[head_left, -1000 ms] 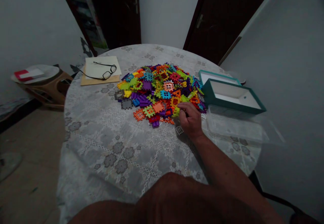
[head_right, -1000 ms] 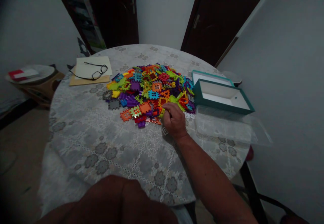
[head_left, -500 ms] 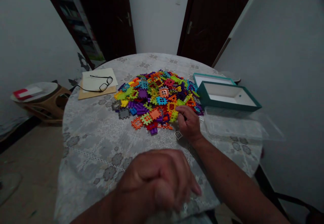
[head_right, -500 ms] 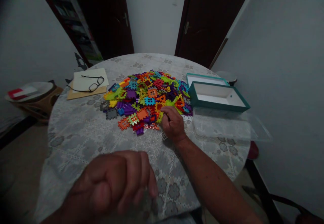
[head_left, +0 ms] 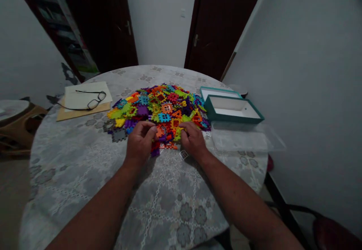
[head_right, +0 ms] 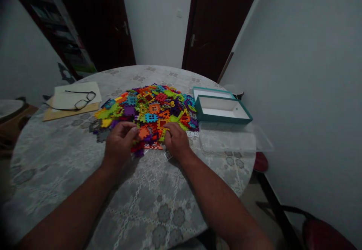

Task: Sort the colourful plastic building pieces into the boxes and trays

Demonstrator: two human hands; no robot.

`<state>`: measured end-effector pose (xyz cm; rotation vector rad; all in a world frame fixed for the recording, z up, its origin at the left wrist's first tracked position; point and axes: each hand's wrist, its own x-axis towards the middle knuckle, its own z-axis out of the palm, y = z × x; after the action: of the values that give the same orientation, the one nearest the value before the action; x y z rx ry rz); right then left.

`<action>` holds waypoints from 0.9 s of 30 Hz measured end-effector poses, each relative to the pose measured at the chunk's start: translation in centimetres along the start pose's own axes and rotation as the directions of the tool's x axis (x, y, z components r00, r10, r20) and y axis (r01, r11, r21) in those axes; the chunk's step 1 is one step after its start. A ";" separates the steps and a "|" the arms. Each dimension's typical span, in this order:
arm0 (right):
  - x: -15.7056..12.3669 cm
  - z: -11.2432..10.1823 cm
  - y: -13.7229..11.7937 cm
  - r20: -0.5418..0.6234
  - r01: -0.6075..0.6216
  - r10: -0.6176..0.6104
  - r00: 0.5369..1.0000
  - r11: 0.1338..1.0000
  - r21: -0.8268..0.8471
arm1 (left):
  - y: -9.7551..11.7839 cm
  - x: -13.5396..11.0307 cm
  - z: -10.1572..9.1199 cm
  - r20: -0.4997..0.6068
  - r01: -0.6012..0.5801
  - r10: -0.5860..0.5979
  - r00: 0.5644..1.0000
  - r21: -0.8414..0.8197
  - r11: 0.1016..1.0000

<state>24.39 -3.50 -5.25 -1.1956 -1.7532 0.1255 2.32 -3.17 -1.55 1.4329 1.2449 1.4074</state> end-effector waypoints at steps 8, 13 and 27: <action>-0.2 0.3 0.1 0.234 0.046 -0.015 0.972 0.990 -0.130 | -1.2 0.3 -2.2 -0.094 -0.127 0.182 0.979 0.420 0.899; -0.9 0.0 0.5 0.364 0.035 0.019 0.931 0.989 -0.143 | -1.4 0.6 -2.3 -0.128 -0.107 0.170 0.977 0.394 0.913; -0.5 -1.2 1.5 0.295 -0.048 0.110 0.949 0.977 -0.208 | -3.1 1.5 -2.2 0.193 -0.395 0.354 0.915 0.604 0.692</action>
<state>26.30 -3.61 -5.83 -1.4546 -2.0235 0.1957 -0.38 -1.28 -3.96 2.2931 1.5306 1.2175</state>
